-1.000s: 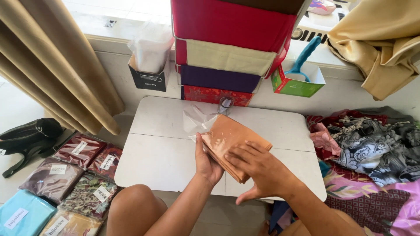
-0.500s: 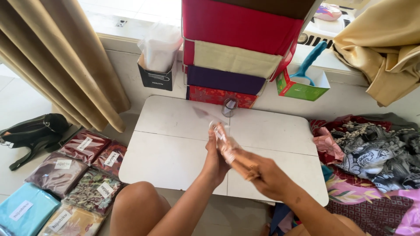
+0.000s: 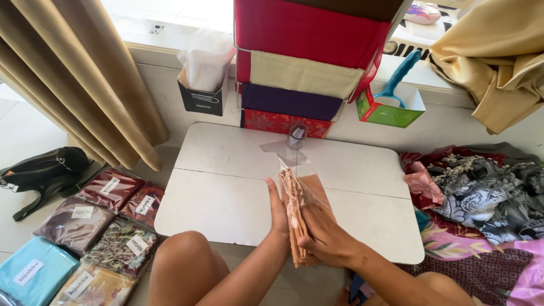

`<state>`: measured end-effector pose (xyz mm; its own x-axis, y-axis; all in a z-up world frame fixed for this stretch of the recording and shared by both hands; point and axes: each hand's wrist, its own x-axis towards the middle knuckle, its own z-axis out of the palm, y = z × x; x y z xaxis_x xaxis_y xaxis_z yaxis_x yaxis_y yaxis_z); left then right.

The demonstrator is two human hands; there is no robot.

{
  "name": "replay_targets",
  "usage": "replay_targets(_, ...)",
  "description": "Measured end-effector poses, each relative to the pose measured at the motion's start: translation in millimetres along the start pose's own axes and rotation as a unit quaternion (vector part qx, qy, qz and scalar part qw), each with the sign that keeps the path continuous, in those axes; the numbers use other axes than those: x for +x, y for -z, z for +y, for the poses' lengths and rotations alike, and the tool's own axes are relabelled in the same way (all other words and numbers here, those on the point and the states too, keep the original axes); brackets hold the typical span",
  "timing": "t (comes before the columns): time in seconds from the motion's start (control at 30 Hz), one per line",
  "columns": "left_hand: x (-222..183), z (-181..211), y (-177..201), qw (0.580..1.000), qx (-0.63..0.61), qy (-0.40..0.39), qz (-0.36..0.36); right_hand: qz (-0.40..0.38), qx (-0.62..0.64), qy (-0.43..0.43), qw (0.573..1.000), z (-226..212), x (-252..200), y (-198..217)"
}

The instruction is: The person cleans a piece of brown fabric with a lint roller, folds it, and places it into a plastic adhesive bag for packaging.

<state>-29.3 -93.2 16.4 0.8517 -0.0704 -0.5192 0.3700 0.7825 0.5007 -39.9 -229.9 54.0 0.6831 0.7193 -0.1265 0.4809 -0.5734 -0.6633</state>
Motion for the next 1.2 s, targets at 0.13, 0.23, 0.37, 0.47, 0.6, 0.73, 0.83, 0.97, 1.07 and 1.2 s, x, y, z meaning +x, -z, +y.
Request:
replay_targets(0.13,0,-3,-5,0.999,-0.045,-0.003,-0.006,0.017,0.022,0.015,0.999,-3,9,-3)
replay_targets(0.23,0,-3,-7,0.999,-0.043,-0.016,-0.006,0.025,0.011,0.012,1.000,17,13,-11)
replay_targets(0.37,1,-2,-8,0.997,-0.038,-0.061,0.010,0.076,-0.015,0.119,0.990,-11,22,2)
replay_targets(0.47,27,-20,8,0.993,-0.064,-0.098,-0.022,0.110,-0.003,0.133,0.985,-14,26,-1)
replay_targets(0.6,-5,4,-9,0.997,-0.056,-0.023,0.040,0.065,0.040,0.082,0.994,-17,23,5)
replay_targets(0.73,19,7,6,0.990,-0.118,-0.077,0.015,-0.025,-0.022,-0.024,0.999,-1,15,15)
replay_targets(0.83,21,27,12,0.990,-0.098,-0.099,0.018,-0.011,-0.065,0.075,0.995,-13,9,20)
replay_targets(0.97,31,35,24,0.976,-0.146,-0.153,0.047,0.156,-0.215,0.208,0.941,-17,11,12)
replay_targets(1.07,20,38,15,0.979,-0.128,-0.154,0.044,0.194,-0.193,0.207,0.939,-22,7,19)
replay_targets(1.2,3,32,3,0.977,-0.166,-0.136,-0.010,0.230,-0.182,0.224,0.930,-23,5,22)
